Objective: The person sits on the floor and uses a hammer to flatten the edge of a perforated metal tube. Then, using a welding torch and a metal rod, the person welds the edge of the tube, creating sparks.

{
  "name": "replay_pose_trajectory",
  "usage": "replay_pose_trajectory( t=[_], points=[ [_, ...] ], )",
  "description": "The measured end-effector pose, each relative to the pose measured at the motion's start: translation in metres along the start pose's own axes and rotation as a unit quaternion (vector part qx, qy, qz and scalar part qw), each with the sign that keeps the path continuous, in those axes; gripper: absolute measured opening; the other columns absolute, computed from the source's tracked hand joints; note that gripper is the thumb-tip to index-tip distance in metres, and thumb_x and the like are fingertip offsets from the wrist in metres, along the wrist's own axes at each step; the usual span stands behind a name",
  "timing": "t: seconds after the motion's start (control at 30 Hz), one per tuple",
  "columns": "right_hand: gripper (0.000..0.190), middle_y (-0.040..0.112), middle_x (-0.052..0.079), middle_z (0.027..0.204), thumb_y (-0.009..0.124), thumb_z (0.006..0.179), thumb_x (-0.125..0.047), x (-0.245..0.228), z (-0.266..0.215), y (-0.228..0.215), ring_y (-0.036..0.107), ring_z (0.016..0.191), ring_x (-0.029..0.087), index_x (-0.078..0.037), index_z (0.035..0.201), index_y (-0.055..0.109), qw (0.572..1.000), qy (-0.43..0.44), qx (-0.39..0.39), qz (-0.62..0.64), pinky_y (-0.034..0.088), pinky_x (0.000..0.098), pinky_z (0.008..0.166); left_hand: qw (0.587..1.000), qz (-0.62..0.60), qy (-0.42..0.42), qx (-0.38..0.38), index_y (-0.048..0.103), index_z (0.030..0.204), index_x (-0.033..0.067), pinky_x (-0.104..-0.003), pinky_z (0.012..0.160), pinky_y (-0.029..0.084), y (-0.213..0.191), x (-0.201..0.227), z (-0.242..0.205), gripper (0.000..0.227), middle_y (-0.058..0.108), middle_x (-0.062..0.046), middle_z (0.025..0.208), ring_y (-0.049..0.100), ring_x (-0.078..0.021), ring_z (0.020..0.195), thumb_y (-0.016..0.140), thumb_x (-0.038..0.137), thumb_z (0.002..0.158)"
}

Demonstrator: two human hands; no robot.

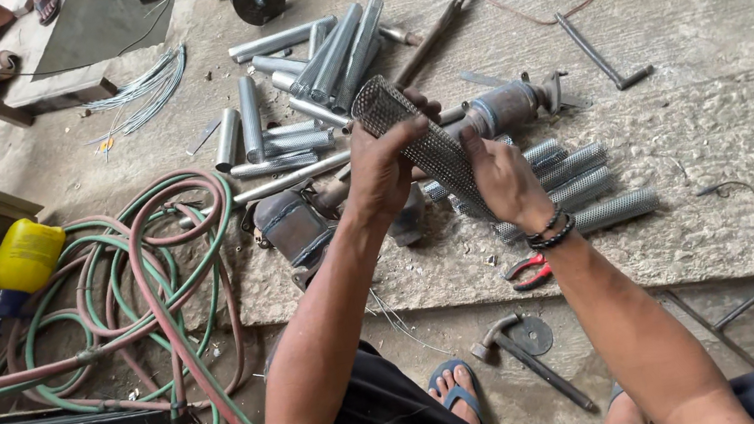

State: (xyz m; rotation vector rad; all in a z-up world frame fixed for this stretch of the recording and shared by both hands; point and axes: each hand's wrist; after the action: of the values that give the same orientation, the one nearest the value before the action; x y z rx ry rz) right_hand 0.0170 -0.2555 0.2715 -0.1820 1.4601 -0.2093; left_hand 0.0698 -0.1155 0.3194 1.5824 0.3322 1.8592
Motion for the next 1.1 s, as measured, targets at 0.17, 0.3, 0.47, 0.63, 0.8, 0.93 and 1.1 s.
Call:
replay_pose_trajectory(
  t=[0.17, 0.3, 0.47, 0.63, 0.8, 0.93, 1.1],
  points=[
    [0.078, 0.051, 0.019, 0.056, 0.016, 0.107, -0.056, 0.014, 0.008, 0.012, 0.056, 0.063, 0.031, -0.002, 0.064, 0.054, 0.989, -0.044, 0.128, -0.060, 0.042, 0.0456, 0.067, 1.000, 0.022, 0.020, -0.002, 0.064, 0.106, -0.0012, -0.040, 0.082, 0.059, 0.013, -0.006, -0.002, 0.040, 0.069, -0.015, 0.089, 0.071, -0.0269, 0.087, 0.080, -0.006, 0.069],
    [0.073, 0.046, 0.021, 0.049, 0.018, 0.109, -0.049, 0.011, 0.010, 0.016, 0.053, 0.054, 0.027, -0.005, 0.059, 0.049, 0.973, -0.075, 0.205, -0.072, 0.041, 0.0415, 0.060, 0.998, 0.037, 0.042, -0.004, 0.059, 0.111, 0.0001, -0.040, 0.081, 0.059, 0.021, -0.008, -0.004, 0.050, 0.066, -0.015, 0.091, 0.071, -0.0271, 0.087, 0.081, -0.006, 0.067],
    [0.072, 0.045, 0.025, 0.050, 0.019, 0.108, -0.047, 0.004, 0.010, 0.017, 0.052, 0.051, 0.034, -0.003, 0.061, 0.049, 0.967, -0.086, 0.224, -0.081, 0.042, 0.0429, 0.058, 0.999, 0.042, 0.028, -0.008, 0.061, 0.109, -0.0006, -0.042, 0.081, 0.059, 0.024, -0.005, -0.006, 0.049, 0.067, -0.018, 0.090, 0.071, -0.0331, 0.090, 0.076, -0.011, 0.064],
    [0.068, 0.053, 0.025, 0.056, 0.023, 0.107, -0.046, -0.022, 0.002, 0.017, 0.060, 0.059, 0.044, -0.003, 0.067, 0.057, 0.958, -0.080, 0.259, -0.094, 0.046, 0.0480, 0.061, 0.999, 0.013, 0.031, -0.015, 0.060, 0.108, -0.0025, -0.043, 0.082, 0.059, 0.031, -0.004, -0.003, 0.050, 0.067, -0.019, 0.093, 0.070, -0.0333, 0.092, 0.075, -0.013, 0.061],
    [0.065, 0.046, 0.022, 0.049, 0.024, 0.107, -0.042, -0.012, 0.007, 0.017, 0.052, 0.049, 0.042, -0.005, 0.063, 0.053, 0.957, -0.091, 0.258, -0.097, 0.042, 0.0463, 0.056, 1.000, 0.011, 0.026, -0.013, 0.061, 0.106, 0.0013, -0.044, 0.085, 0.057, 0.028, -0.009, -0.002, 0.050, 0.068, -0.019, 0.096, 0.069, -0.0342, 0.095, 0.073, -0.017, 0.061],
    [0.066, 0.046, 0.020, 0.047, 0.024, 0.107, -0.043, -0.003, 0.011, 0.017, 0.051, 0.047, 0.040, -0.006, 0.062, 0.056, 0.956, -0.092, 0.263, -0.094, 0.042, 0.0460, 0.054, 0.999, 0.016, 0.028, -0.007, 0.060, 0.104, 0.0014, -0.042, 0.086, 0.057, 0.022, -0.018, 0.001, 0.047, 0.068, -0.019, 0.095, 0.070, -0.0337, 0.095, 0.074, -0.017, 0.063],
    [0.073, 0.046, 0.016, 0.046, 0.019, 0.108, -0.048, 0.024, 0.020, 0.015, 0.049, 0.047, 0.029, -0.006, 0.059, 0.051, 0.957, -0.093, 0.261, -0.089, 0.039, 0.0373, 0.054, 0.997, 0.070, 0.026, 0.009, 0.062, 0.102, 0.0002, -0.043, 0.084, 0.058, 0.011, -0.022, 0.009, 0.041, 0.069, -0.019, 0.091, 0.071, -0.0321, 0.092, 0.083, -0.007, 0.067]
  ],
)
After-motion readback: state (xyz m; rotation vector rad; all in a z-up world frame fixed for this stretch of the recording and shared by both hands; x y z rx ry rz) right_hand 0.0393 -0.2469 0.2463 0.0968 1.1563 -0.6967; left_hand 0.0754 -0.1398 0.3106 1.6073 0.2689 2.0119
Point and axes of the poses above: each hand's wrist, its own z-axis towards the middle knuckle, its own y-axis out of the palm, x = y × z
